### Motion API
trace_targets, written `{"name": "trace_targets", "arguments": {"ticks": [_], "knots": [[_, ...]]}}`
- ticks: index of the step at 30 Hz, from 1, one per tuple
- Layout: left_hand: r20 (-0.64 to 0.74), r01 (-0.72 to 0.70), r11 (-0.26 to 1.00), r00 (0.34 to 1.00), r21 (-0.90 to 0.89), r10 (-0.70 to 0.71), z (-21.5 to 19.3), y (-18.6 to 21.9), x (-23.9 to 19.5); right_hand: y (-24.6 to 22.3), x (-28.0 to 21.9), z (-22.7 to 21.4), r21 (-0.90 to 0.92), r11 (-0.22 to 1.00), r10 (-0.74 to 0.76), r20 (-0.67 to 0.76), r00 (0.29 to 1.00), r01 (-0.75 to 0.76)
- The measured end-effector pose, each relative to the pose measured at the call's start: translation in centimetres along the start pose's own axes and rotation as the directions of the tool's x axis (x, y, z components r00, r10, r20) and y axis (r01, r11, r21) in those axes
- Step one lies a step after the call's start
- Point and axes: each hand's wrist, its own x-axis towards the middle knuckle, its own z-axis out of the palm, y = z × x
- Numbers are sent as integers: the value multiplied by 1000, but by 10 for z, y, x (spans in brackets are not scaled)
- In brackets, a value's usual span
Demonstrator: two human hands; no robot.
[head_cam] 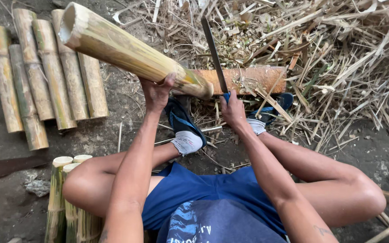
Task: The person sits on the ground and uses a hand saw to cut a bamboo pole into shorter sections. The cut pieces are placed in a pile nearby.
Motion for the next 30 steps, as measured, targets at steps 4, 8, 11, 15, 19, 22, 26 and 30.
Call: {"name": "trace_targets", "arguments": {"ticks": [4, 8, 11, 15, 19, 22, 26, 30], "knots": [[45, 67, 996, 997, -56, -64, -2, 2, 1, -19, -19, -11, 158, 984, -66, -73, 995, 77], [56, 13, 1000, 998, -9, -12, 0, 5, 0, -16, -15, 3, 68, 986, -148, -98, 984, 155], [76, -61, 996, 996, 61, 56, 4, 9, 2, -11, 2, 11, -151, 988, -11, 97, 995, 26], [82, -14, 999, 996, -29, 17, 10, 8, 3, -10, 5, 6, -31, 999, -21, 76, 997, 24], [72, -3, 1000, 997, 22, 2, -1, 7, 0, -7, -9, 15, 78, 997, 1, -18, 1000, 0], [115, 33, 998, 993, -50, -27, -6, 12, -4, 13, -2, 26, -121, 988, 106, 107, 989, -93], [31, 13, 998, 999, -69, -11, -9, 22, -6, 44, 3, 43, -63, 994, 94, 80, 992, -89], [-87, -91, 990, 993, -105, 82, -6, 20, 1, 43, -16, 41, -62, 991, 123, 79, 989, -119]]}}
